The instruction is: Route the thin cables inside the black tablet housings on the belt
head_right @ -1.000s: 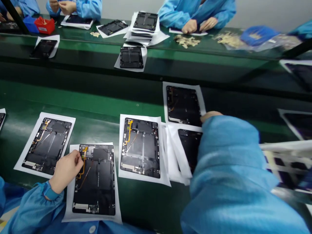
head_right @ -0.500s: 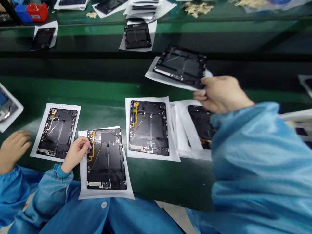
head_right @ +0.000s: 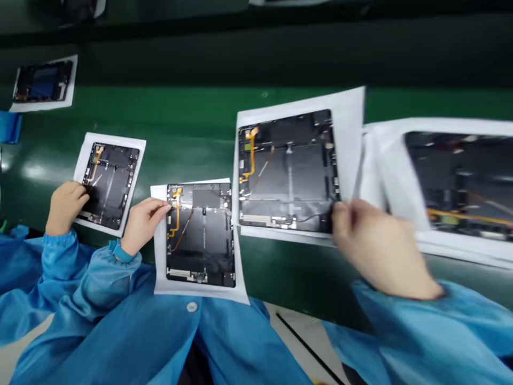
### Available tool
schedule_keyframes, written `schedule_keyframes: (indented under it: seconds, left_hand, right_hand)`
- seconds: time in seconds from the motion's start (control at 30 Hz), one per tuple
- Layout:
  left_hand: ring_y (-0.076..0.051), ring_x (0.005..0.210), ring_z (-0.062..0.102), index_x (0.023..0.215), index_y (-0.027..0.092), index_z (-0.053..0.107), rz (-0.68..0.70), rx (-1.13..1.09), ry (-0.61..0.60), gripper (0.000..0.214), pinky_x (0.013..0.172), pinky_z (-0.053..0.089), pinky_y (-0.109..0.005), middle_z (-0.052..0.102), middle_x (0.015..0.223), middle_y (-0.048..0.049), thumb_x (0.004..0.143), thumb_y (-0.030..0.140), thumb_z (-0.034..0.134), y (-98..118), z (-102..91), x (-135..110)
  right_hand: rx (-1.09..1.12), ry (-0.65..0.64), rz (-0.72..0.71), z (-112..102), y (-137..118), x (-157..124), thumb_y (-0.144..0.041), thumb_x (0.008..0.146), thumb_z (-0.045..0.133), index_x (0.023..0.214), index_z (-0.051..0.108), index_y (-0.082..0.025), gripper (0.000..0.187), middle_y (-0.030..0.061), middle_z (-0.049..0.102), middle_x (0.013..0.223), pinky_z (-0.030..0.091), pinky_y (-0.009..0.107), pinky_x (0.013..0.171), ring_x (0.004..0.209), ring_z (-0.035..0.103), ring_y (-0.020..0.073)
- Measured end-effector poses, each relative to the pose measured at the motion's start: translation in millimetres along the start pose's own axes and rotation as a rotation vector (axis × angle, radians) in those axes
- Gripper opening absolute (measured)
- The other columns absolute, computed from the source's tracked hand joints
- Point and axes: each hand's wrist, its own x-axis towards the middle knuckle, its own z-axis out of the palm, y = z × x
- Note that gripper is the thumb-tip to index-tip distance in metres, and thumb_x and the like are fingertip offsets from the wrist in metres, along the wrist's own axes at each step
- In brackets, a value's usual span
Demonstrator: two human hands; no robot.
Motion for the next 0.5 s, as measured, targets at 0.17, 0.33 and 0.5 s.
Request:
schedule_keyframes:
  seconds: [0.17, 0.33, 0.5]
  left_hand:
    - [-0.013, 0.072, 0.066, 0.089, 0.018, 0.076, -0.028, 0.032, -0.024, 0.019, 0.072, 0.050, -0.023, 0.075, 0.079, -0.0011, 0.097, 0.031, 0.065, 4, -0.9, -1]
    - [-0.013, 0.070, 0.063, 0.086, 0.018, 0.076, 0.007, 0.045, 0.004, 0.017, 0.072, 0.048, -0.024, 0.074, 0.080, -0.0010, 0.094, 0.031, 0.068, 4, -4.6, 0]
    - [-0.013, 0.071, 0.063, 0.084, 0.019, 0.076, 0.022, 0.021, 0.028, 0.017, 0.073, 0.050, -0.026, 0.074, 0.081, -0.0020, 0.091, 0.034, 0.072, 4, -3.7, -2]
  right_hand:
    - [-0.253, 0.265, -0.004, -14, -28, -25, -0.047, 0.096, 0.045, 0.126, 0.070, -0.017, 0.050, 0.0234, 0.075, 0.088, 0.017, 0.036, 0.051, 0.061, 0.061, 0.0326]
    - [0.444, -0.044, -0.659, -13, -120, -31, -0.040, 0.101, 0.047, 0.112, 0.073, -0.027, 0.031, 0.0092, 0.076, 0.096, 0.051, 0.038, 0.066, 0.074, 0.069, 0.0238]
    - [0.428, -0.338, -0.844, 16, -209, -20, -0.020, 0.093, 0.058, 0.118, 0.072, -0.020, 0.029, 0.0086, 0.073, 0.107, 0.051, 0.034, 0.077, 0.092, 0.069, 0.0228]
